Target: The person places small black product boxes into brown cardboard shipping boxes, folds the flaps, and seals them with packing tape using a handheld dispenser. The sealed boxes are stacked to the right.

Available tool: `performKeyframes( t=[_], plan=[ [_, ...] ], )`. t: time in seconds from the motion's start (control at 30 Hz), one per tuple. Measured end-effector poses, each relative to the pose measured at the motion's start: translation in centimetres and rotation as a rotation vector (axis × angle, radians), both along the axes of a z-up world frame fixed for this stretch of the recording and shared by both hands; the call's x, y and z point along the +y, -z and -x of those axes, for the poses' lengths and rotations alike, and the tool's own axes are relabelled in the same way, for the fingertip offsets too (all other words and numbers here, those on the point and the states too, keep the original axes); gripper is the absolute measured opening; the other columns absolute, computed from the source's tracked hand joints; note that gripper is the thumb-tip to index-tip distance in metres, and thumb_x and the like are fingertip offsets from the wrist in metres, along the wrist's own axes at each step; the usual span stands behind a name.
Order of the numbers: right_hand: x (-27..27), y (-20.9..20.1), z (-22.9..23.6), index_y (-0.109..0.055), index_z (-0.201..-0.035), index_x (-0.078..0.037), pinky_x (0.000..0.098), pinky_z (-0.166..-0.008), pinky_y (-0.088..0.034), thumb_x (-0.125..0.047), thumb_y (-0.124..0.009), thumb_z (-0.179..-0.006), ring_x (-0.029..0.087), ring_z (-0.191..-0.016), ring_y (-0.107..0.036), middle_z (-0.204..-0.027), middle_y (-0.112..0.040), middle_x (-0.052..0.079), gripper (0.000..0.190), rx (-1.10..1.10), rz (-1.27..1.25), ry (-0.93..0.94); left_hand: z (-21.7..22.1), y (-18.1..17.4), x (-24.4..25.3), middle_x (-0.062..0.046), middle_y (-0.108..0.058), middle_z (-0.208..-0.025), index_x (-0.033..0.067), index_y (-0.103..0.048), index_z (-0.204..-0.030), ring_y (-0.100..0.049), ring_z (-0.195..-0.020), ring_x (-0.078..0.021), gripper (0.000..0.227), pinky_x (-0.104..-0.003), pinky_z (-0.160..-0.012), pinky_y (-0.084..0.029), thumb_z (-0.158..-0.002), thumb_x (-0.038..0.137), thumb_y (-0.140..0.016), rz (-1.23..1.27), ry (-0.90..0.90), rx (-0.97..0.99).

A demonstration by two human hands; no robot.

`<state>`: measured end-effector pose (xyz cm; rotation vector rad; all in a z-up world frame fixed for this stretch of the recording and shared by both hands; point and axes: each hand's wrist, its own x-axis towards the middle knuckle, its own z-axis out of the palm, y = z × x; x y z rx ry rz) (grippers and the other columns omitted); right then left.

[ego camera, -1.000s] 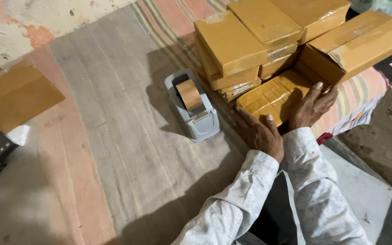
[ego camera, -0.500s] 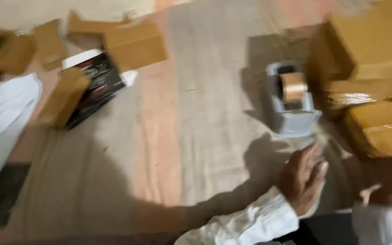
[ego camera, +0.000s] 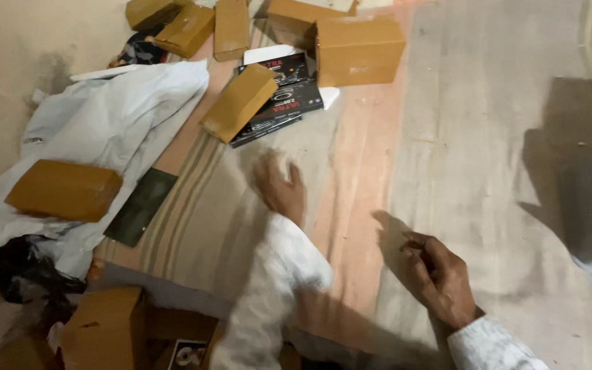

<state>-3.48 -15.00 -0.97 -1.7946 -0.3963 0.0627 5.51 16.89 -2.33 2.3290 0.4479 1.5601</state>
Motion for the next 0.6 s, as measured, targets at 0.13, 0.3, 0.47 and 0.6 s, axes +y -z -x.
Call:
performKeyframes(
  t=[0.13,0.3,0.47,0.6],
  plan=[
    [0.1,0.7,-0.1,-0.062,-0.13,-0.003,0.0323,-0.06,-0.054,-0.008,-0.056,-0.089,0.02,-0.069,-0.067,-0.1,-0.074,0.012,0.041,-0.143,0.222,0.054,-5.2,-0.9,14.1,-0.027,-0.044,-0.151,0.0062,-0.045,-0.146,-0.038,-0.14,-0.0493,0.09,-0.06,-0.115,-0.032,-0.074,0.038,-0.089,0.04,-0.007,0.195],
    [0.6,1.4,-0.2,-0.062,-0.129,-0.005,0.0367,-0.068,-0.061,-0.011,-0.062,-0.088,0.026,-0.08,-0.076,-0.101,-0.073,0.018,0.041,-0.135,0.329,0.079,-9.7,-1.6,23.3,-0.035,-0.034,-0.15,0.007,-0.034,-0.152,-0.031,-0.139,-0.0526,0.119,-0.061,-0.112,-0.028,-0.059,0.045,-0.098,0.01,0.061,0.62],
    [0.8,2.1,-0.8,-0.064,-0.121,-0.005,0.0355,-0.068,-0.064,-0.012,-0.064,-0.09,0.026,-0.083,-0.079,-0.105,-0.075,0.018,0.032,-0.154,0.336,0.129,-10.8,1.0,25.5,-0.034,-0.041,-0.148,0.0085,-0.032,-0.158,-0.035,-0.139,-0.0527,0.117,-0.057,-0.113,-0.035,-0.065,0.039,-0.095,-0.13,0.059,0.816],
    [0.5,2.1,-0.8,-0.063,-0.123,-0.001,0.0367,-0.068,-0.062,-0.01,-0.062,-0.089,0.029,-0.084,-0.077,-0.105,-0.074,0.02,0.035,-0.244,0.264,0.048,-9.3,1.4,24.7,-0.026,-0.053,-0.144,0.007,-0.038,-0.153,-0.051,-0.133,-0.0453,0.091,-0.052,-0.101,-0.05,-0.078,0.029,-0.087,-0.208,-0.035,0.814]
  ],
)
